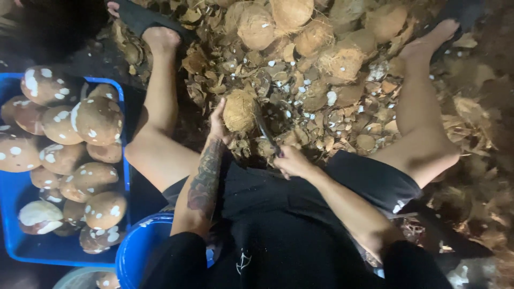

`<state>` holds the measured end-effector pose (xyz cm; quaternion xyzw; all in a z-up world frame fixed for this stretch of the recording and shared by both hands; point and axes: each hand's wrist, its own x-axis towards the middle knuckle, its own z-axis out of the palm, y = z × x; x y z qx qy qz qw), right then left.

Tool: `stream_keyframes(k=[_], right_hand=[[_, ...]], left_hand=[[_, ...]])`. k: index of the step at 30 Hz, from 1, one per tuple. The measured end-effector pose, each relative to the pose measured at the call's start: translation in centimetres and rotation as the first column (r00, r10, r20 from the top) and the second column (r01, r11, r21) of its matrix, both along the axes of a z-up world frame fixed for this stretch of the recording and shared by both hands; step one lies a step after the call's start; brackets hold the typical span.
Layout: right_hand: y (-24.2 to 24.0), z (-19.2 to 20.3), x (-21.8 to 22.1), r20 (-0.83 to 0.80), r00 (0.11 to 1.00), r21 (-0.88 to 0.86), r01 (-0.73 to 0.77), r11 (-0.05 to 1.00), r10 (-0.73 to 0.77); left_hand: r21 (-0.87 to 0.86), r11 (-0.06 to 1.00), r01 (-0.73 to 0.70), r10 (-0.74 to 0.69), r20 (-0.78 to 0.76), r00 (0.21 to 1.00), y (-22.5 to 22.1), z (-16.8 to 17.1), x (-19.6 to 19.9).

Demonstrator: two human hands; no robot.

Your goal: Peeling the outer husk of coconuts using a knife to reveal the inner white shell.

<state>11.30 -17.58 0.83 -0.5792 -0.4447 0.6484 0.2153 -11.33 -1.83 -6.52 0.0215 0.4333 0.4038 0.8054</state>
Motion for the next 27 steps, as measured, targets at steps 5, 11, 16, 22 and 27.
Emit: stream_keyframes(k=[5, 11, 16, 22, 27], right_hand=[[1.1, 8.9, 0.2, -0.219, 0.971, 0.301, 0.157, 0.941, -0.092], [0.1, 5.2, 0.1, -0.062, 0.998, 0.396, 0.035, 0.918, -0.011], [-0.5, -3.0, 0.5, 0.123, 0.992, -0.25, 0.05, 0.967, -0.02], [0.8, 6.4, 2.0, 0.209, 0.978, 0.284, -0.067, 0.957, 0.007], [0.5, 12.1, 0.5, -0.324, 0.943, 0.67, 0.169, 0.723, 0.08]], left_hand=[[0.004, 0.999, -0.046, 0.045, 0.086, 0.995, 0.3, -1.1, 0.6], [0.011, 0.999, -0.031, 0.031, -0.005, 1.0, -0.2, -2.1, 0.2], [-0.011, 0.995, -0.096, 0.097, 0.075, 0.993, -0.1, 0.2, 0.5], [0.052, 0.998, -0.046, 0.041, 0.099, 0.994, 0.4, -1.4, -1.0], [0.006, 1.0, 0.004, -0.004, 0.002, 1.0, 0.2, -2.0, -0.7]])
